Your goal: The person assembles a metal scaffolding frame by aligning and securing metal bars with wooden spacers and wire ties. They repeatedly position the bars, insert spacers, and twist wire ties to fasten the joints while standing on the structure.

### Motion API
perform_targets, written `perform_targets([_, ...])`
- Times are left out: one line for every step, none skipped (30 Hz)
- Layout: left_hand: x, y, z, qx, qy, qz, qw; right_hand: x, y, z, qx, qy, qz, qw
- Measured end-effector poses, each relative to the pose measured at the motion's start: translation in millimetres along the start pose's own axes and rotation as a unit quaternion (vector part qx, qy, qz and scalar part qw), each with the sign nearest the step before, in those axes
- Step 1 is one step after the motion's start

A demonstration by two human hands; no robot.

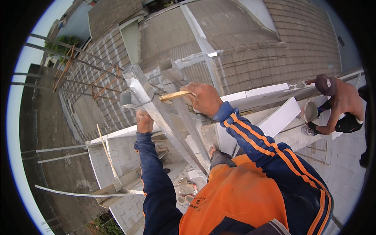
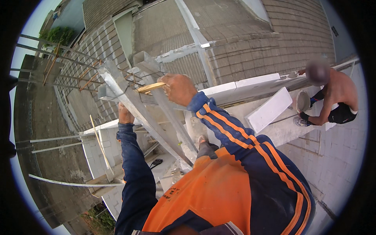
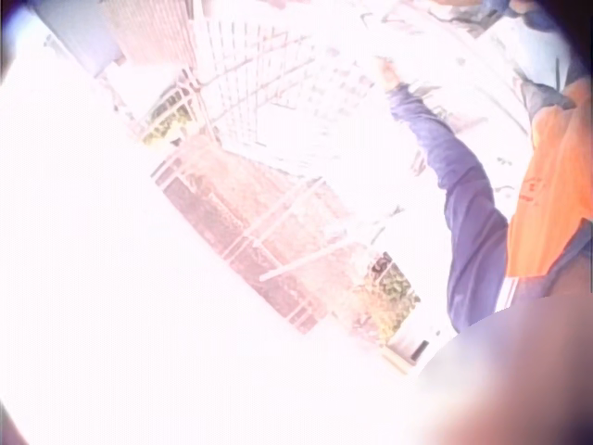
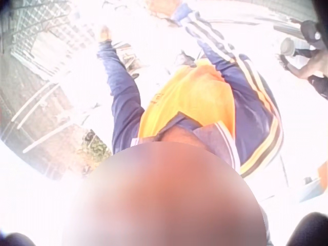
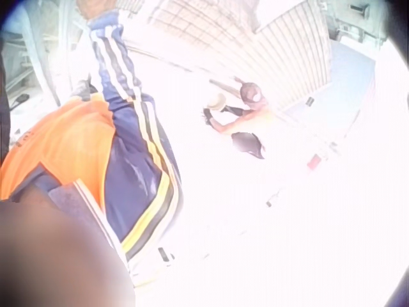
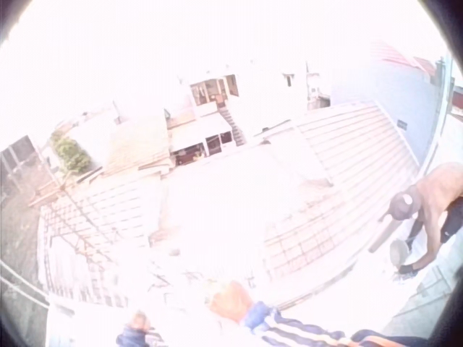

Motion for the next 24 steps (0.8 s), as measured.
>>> perform_targets([-1.6,-0.7,-3.6,0.015,-0.045,0.027,0.999,-0.6,-0.3,1.0,-0.002,0.002,0.0,1.0])
perform_targets([-6.9,-1.6,-6.9,0.019,-0.141,0.02,0.99,-1.3,-0.9,2.3,-0.004,0.001,-0.003,1.0])
perform_targets([-12.5,-1.2,-10.5,0.023,-0.233,0.012,0.972,-1.0,-1.0,3.5,-0.006,0.011,0.002,1.0])
perform_targets([-16.1,-4.4,-14.3,0.03,-0.32,0.011,0.947,-1.3,-1.8,4.3,-0.011,0.019,0.004,1.0])
perform_targets([-22.2,-6.7,-11.8,-0.041,-0.366,0.008,0.93,-2.8,-2.7,5.8,-0.023,0.02,-0.004,1.0])
perform_targets([-20.3,-11.7,-17.0,-0.002,-0.451,0.022,0.892,-2.5,-3.7,3.9,-0.004,0.029,0.006,1.0])
perform_targets([-14.8,-17.2,-19.6,0.037,-0.532,0.036,0.845,-3.6,-3.8,2.8,0.008,0.03,0.006,0.999])
perform_targets([-9.3,-20.6,-21.7,0.075,-0.608,0.051,0.789,-3.7,-4.2,2.1,0.021,0.032,0.005,0.999])
perform_targets([-5.7,-20.1,-22.3,0.088,-0.507,0.059,0.855,-3.8,-3.5,0.8,0.045,0.027,0.001,0.999])
perform_targets([-3.5,-20.5,-21.7,0.1,-0.399,0.07,0.909,-2.7,-0.9,0.4,0.07,0.021,-0.003,0.997])
perform_targets([-5.1,-22.8,-16.8,0.073,-0.384,0.084,0.917,-2.4,-0.1,-0.2,0.094,0.016,-0.008,0.995])
perform_targets([-6.3,-21.5,-13.1,0.096,-0.458,0.102,0.878,-4.3,2.1,7.6,0.049,0.019,-0.049,0.997])
perform_targets([-10.5,-21.3,-7.6,0.121,-0.527,0.116,0.833,-2.7,6.7,17.4,0.004,0.022,-0.091,0.996])
perform_targets([-15.7,-17.8,-4.4,0.194,-0.664,0.132,0.71,-2.1,11.4,24.5,-0.017,0.022,-0.13,0.991])
perform_targets([-23.8,-14.8,3.8,0.26,-0.775,0.143,0.558,-1.9,21.2,35.0,-0.056,0.03,-0.177,0.982])
perform_targets([-34.4,-15.7,11.8,0.306,-0.793,0.136,0.509,-2.6,32.3,42.9,-0.071,0.036,-0.218,0.973])
perform_targets([-43.7,-16.8,22.2,0.35,-0.807,0.128,0.458,-3.3,37.9,46.5,-0.076,0.048,-0.247,0.965])
perform_targets([-56.4,-17.1,32.3,0.35,-0.819,0.123,0.437,4.9,38.3,51.5,-0.121,0.062,-0.193,0.972])
perform_targets([-66.1,-17.6,41.3,0.349,-0.831,0.119,0.416,15.3,39.2,54.8,-0.153,0.081,-0.129,0.976])
perform_targets([-77.1,-22.1,46.2,0.309,-0.843,0.116,0.424,25.2,39.8,56.2,-0.185,0.099,-0.069,0.975])
perform_targets([-81.2,-26.8,51.2,0.274,-0.851,0.117,0.433,36.2,35.9,53.4,-0.196,0.109,-0.031,0.974])
perform_targets([-79.4,-25.6,48.6,0.298,-0.83,0.12,0.455,46.9,30.8,48.3,-0.203,0.122,0.004,0.972])
perform_targets([-73.2,-25.2,44.8,0.323,-0.809,0.123,0.476,54.4,27.7,43.6,-0.212,0.122,0.012,0.969])
perform_targets([-70.8,-21.8,31.7,0.328,-0.73,0.128,0.585,62.3,24.3,36.7,-0.212,0.128,0.031,0.968])
Point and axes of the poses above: each hand's wrist, its own y-axis away from the middle knuckle, its own x-axis out of the palm, z = x × y, the point moved 5 cm from there along -y, towards the middle knuckle, and after that the axes turned 14 degrees about -y, right-handed, at the moved point
